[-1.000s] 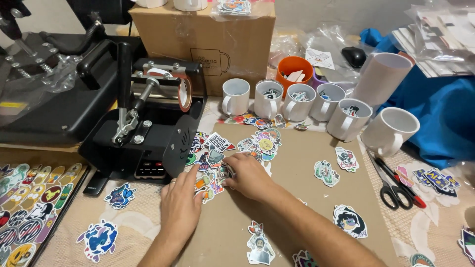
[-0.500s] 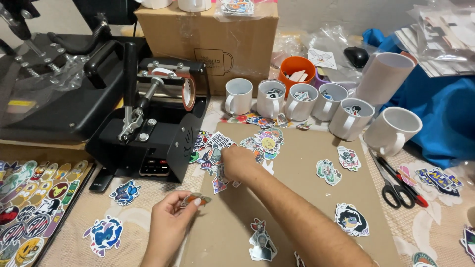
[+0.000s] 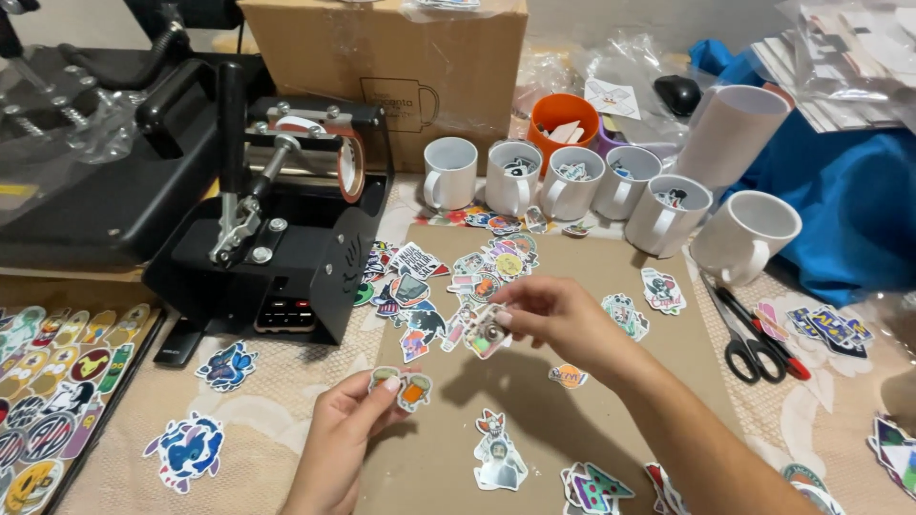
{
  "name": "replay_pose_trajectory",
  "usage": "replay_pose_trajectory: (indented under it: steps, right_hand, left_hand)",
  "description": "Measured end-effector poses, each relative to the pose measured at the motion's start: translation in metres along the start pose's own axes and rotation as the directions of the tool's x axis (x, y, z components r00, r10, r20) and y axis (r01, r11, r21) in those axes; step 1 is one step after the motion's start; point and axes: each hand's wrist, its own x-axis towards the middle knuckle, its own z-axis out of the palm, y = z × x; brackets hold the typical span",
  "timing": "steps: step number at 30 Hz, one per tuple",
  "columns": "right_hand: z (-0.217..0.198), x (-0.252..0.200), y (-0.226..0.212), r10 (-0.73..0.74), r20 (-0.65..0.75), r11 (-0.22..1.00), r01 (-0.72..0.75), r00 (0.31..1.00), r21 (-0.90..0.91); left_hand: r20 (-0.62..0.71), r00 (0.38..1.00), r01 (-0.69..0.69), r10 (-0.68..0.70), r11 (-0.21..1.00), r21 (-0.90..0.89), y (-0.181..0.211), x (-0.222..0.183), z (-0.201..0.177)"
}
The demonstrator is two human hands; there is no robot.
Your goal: Sorting a large variety of stickers into different groups and placing some into white mugs on a production table.
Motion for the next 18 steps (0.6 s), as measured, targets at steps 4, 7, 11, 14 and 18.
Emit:
replay_pose_trajectory:
  steps: [4,7,11,14,18]
  right_hand:
    - [-0.012,-0.059,0.022,0.093,-0.091,0.919,-0.050,0.991,0.392]
    - [-0.004,-0.086,0.037,0.151,-0.145,0.896,-0.073,0.978,0.439]
    - [-0.004,-0.097,0.046,0.237,-0.220,0.899,-0.128,0.946,0.419]
    - [-0.008,-0.089,0.062,0.236,-0.248,0.897,-0.113,0.940,0.427]
    - [-0.010,-0.088,0.061,0.249,-0.300,0.935,-0.147,0.921,0.323]
  left_hand:
    - [0.125,0.992,0.028,-0.022,0.999,-0.043,-0.014,0.005,0.036]
    - [0.255,0.966,0.065,-0.047,0.996,-0.061,-0.030,0.008,0.062]
    - [0.381,0.921,0.120,-0.087,0.991,-0.065,-0.034,0.009,0.091]
    - [0.434,0.894,0.163,-0.112,0.983,-0.082,-0.043,0.020,0.101]
    - [0.494,0.869,0.061,-0.022,0.996,-0.063,-0.062,0.038,0.098]
